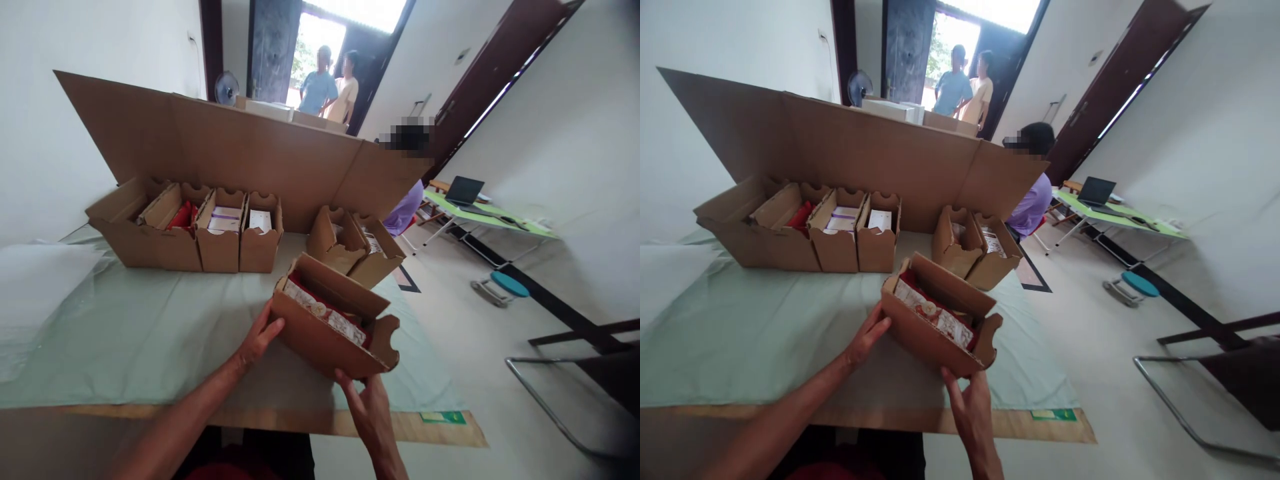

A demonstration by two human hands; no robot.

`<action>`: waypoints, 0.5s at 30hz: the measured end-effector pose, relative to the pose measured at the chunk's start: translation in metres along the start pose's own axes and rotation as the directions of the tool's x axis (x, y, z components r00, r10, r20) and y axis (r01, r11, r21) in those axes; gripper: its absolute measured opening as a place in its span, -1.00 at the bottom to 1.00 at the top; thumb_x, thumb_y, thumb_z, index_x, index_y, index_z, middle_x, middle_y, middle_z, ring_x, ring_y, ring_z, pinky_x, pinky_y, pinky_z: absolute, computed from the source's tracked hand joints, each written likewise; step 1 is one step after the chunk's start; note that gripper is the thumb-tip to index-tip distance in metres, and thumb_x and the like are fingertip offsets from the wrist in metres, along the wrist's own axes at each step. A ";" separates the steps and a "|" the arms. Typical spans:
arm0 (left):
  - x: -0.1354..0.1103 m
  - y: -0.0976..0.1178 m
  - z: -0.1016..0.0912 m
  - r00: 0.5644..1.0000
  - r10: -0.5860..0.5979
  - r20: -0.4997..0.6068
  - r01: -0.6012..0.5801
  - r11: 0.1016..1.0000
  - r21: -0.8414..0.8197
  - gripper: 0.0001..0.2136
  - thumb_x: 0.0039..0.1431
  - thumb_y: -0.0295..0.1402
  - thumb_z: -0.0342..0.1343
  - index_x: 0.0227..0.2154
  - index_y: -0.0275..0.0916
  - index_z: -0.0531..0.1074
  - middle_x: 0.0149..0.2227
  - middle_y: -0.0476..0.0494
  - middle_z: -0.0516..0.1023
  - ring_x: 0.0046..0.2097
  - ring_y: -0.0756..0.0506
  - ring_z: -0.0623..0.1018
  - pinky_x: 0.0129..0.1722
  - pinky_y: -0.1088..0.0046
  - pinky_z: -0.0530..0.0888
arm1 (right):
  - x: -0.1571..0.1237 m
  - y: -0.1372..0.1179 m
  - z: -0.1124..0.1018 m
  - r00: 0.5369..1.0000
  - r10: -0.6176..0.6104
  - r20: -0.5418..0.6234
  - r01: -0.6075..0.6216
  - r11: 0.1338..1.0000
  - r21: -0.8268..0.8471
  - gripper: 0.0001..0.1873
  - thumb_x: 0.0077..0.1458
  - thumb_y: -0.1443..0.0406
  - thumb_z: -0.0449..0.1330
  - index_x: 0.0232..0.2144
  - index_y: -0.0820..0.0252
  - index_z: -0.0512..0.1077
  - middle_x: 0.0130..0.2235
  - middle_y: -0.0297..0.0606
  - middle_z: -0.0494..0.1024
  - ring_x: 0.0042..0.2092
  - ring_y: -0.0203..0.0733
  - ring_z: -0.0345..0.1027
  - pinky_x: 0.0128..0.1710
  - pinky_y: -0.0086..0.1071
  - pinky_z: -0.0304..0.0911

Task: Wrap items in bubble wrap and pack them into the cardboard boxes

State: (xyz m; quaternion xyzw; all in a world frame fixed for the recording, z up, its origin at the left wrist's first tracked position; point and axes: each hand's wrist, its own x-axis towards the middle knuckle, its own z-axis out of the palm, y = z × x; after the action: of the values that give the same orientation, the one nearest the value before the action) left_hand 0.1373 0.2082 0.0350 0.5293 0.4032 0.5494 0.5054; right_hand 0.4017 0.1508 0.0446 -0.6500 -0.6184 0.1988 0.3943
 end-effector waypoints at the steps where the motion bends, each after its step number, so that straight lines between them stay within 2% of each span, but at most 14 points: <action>1: -0.001 -0.001 -0.002 0.999 0.008 -0.042 -0.008 1.000 0.009 -0.27 0.27 0.05 0.04 0.39 -0.22 0.12 0.39 -0.29 0.26 0.42 -0.29 0.22 0.42 0.05 0.15 | 0.016 -0.003 0.006 1.000 -0.026 0.003 0.026 0.999 0.019 -0.51 0.06 -0.06 0.25 -0.14 0.18 0.47 -0.21 -0.07 0.62 -0.20 0.06 0.52 -0.22 -0.13 0.46; 3: 0.001 -0.002 -0.010 0.992 0.031 -0.119 -0.027 0.999 0.038 -0.26 0.26 0.00 0.06 0.41 -0.21 0.07 0.40 -0.29 0.25 0.42 -0.28 0.23 0.42 0.07 0.16 | 0.054 -0.009 0.016 0.994 -0.087 0.062 0.082 0.994 0.078 -0.52 0.03 -0.06 0.25 -0.18 0.19 0.47 -0.22 -0.08 0.61 -0.21 0.04 0.49 -0.22 -0.14 0.44; 6: 0.021 -0.006 -0.024 0.975 0.074 -0.210 -0.048 0.991 0.125 -0.25 0.26 -0.05 0.08 0.43 -0.19 -0.01 0.44 -0.25 0.16 0.45 -0.24 0.15 0.44 0.10 0.11 | 0.109 -0.016 0.035 0.970 -0.134 0.202 0.097 0.978 0.186 -0.54 -0.03 -0.03 0.26 -0.24 0.21 0.45 -0.24 -0.09 0.61 -0.25 -0.01 0.46 -0.24 -0.15 0.42; 9: 0.051 -0.014 -0.033 0.960 0.044 -0.275 0.006 0.984 0.177 -0.31 0.31 -0.08 0.01 0.41 -0.19 0.02 0.44 -0.25 0.17 0.46 -0.22 0.14 0.45 0.10 0.05 | 0.140 -0.019 0.060 0.974 -0.133 0.181 0.082 0.961 0.265 -0.50 -0.04 0.01 0.25 -0.13 0.20 0.41 -0.15 -0.09 0.59 -0.21 -0.05 0.46 -0.21 -0.16 0.43; 12: 0.065 -0.026 -0.035 0.953 0.006 -0.302 0.059 0.977 0.205 -0.39 0.36 -0.13 -0.08 0.39 -0.24 0.07 0.41 -0.29 0.23 0.43 -0.21 0.22 0.44 0.08 0.08 | 0.136 -0.012 0.079 0.994 -0.086 0.073 0.061 0.954 0.294 -0.44 0.03 0.03 0.19 0.02 0.20 0.38 -0.02 -0.03 0.55 -0.09 -0.03 0.46 -0.12 -0.14 0.42; 15: 0.042 -0.032 -0.038 0.945 0.001 -0.327 0.094 0.958 0.272 -0.39 0.34 -0.19 -0.02 0.39 -0.25 0.10 0.41 -0.30 0.22 0.43 -0.21 0.21 0.44 0.07 0.10 | 0.104 0.005 0.087 0.999 0.037 0.029 -0.043 0.957 0.288 -0.37 0.11 -0.03 0.12 0.11 0.22 0.36 0.08 0.04 0.52 0.04 0.05 0.45 -0.05 -0.09 0.40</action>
State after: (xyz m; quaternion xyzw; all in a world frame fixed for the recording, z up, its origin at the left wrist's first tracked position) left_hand 0.1067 0.2578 0.0065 0.4891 0.5679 0.5530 0.3640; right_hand 0.3563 0.2746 0.0113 -0.5956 -0.5742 0.3025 0.4734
